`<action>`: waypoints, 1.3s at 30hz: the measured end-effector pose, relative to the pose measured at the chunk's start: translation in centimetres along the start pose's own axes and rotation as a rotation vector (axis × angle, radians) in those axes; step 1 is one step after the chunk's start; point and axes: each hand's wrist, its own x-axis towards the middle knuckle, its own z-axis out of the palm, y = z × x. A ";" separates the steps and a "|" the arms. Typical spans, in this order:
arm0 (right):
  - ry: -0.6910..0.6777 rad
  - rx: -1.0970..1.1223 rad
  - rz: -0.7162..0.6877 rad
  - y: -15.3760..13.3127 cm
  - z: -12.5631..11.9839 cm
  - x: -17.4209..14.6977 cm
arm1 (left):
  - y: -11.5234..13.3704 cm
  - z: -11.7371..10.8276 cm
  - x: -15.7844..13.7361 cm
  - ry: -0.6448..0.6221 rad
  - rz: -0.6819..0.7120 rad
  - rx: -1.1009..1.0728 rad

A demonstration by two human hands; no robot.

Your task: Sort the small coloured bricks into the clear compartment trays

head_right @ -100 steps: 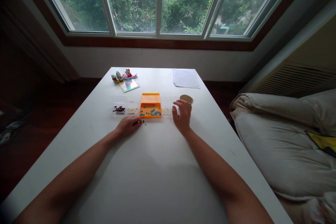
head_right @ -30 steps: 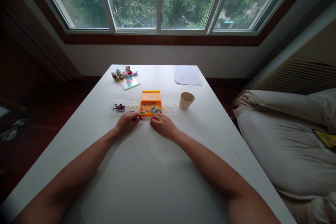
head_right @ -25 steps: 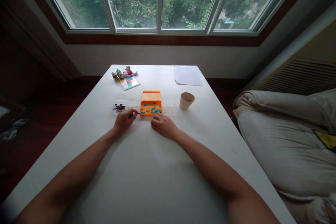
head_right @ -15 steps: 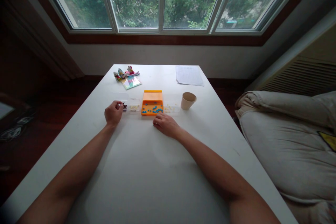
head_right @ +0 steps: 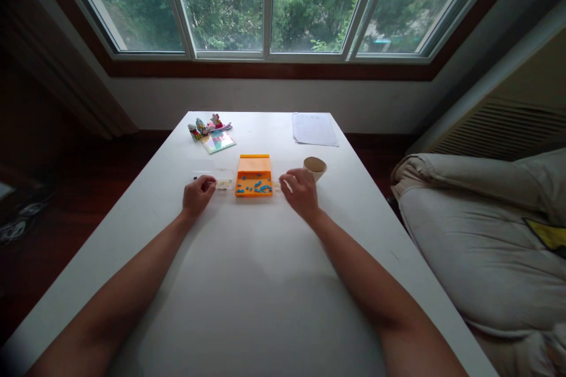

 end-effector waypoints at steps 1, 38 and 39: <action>0.091 -0.041 0.070 0.9 -0.6 0.4 | 0.0 0.1 0.0 -0.014 0.021 -0.008; -0.466 -0.199 0.207 -6.9 -0.9 -5.9 | 6.0 -1.0 -6.8 -0.269 0.306 0.434; -0.472 -0.208 0.207 -7.1 -0.8 -5.8 | 6.0 -1.0 -6.8 -0.267 0.303 0.436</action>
